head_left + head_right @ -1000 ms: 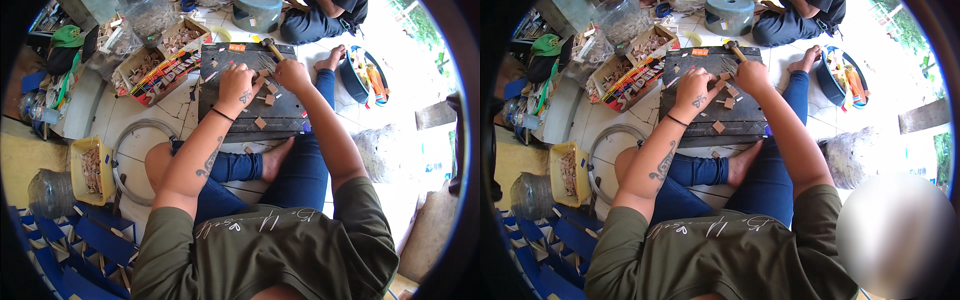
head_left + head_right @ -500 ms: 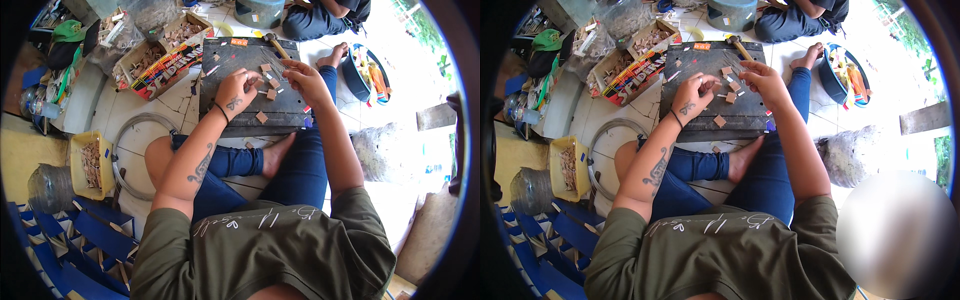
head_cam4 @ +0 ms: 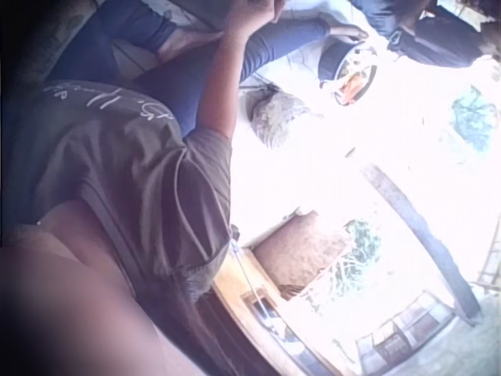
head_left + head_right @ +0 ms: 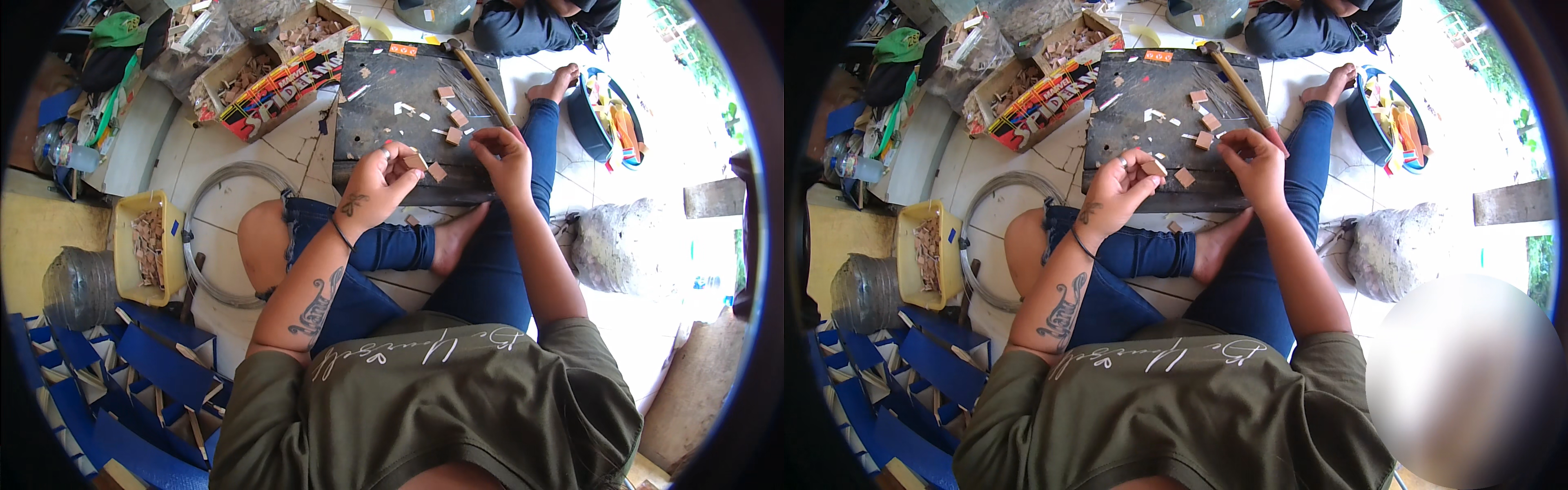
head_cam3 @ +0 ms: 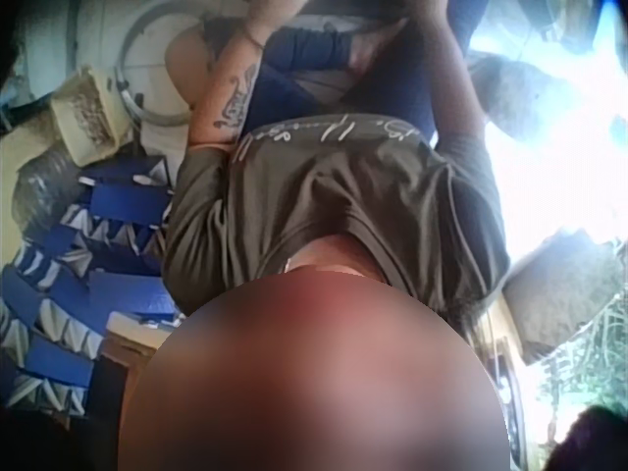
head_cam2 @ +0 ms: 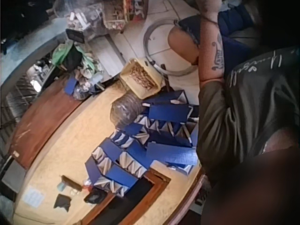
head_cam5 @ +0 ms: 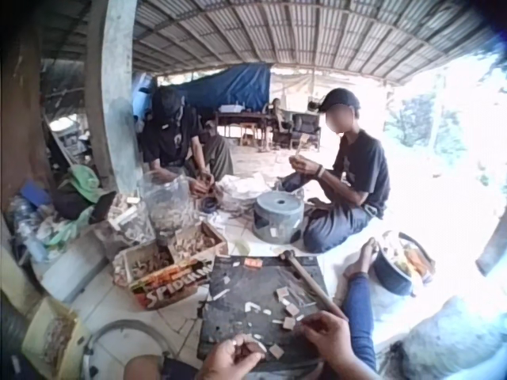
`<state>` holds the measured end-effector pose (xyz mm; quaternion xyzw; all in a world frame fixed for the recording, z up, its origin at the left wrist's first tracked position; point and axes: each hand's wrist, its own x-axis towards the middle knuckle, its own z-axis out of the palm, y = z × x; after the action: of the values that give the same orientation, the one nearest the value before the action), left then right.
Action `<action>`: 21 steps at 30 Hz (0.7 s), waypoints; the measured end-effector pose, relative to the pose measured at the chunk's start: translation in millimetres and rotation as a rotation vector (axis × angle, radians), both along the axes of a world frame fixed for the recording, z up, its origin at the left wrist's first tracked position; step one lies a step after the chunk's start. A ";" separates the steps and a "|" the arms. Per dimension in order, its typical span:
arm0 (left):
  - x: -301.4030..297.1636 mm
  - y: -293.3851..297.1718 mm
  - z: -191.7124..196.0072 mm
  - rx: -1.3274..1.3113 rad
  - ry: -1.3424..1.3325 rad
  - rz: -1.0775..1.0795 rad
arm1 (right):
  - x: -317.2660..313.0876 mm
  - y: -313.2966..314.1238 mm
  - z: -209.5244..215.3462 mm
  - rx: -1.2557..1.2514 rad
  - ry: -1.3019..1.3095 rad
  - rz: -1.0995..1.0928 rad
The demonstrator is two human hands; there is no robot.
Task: The person sits on the floor and repeatedly uses a hammer to strike small wooden blocks placed on a dark work surface. They pick up blocks, position them, and strike them one at a time, occasionally pausing to adjust the pieces or clear debris.
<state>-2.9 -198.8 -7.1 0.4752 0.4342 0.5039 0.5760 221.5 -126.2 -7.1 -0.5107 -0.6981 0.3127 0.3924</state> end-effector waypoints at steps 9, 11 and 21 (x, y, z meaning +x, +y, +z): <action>6.8 6.0 -9.5 0.670 0.870 0.253 | -17.3 -18.4 19.6 -0.250 0.380 0.193; 6.6 5.5 -11.9 0.686 0.895 0.254 | -25.9 -22.8 20.8 -0.207 0.303 0.194; 5.5 10.4 -15.7 0.696 0.814 0.260 | -42.2 -31.6 27.9 0.071 0.038 0.222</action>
<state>2.6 -188.4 -22.8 0.7367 0.4845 0.4603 0.1033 179.3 -157.8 20.8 -0.4101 -0.7535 0.3388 0.3864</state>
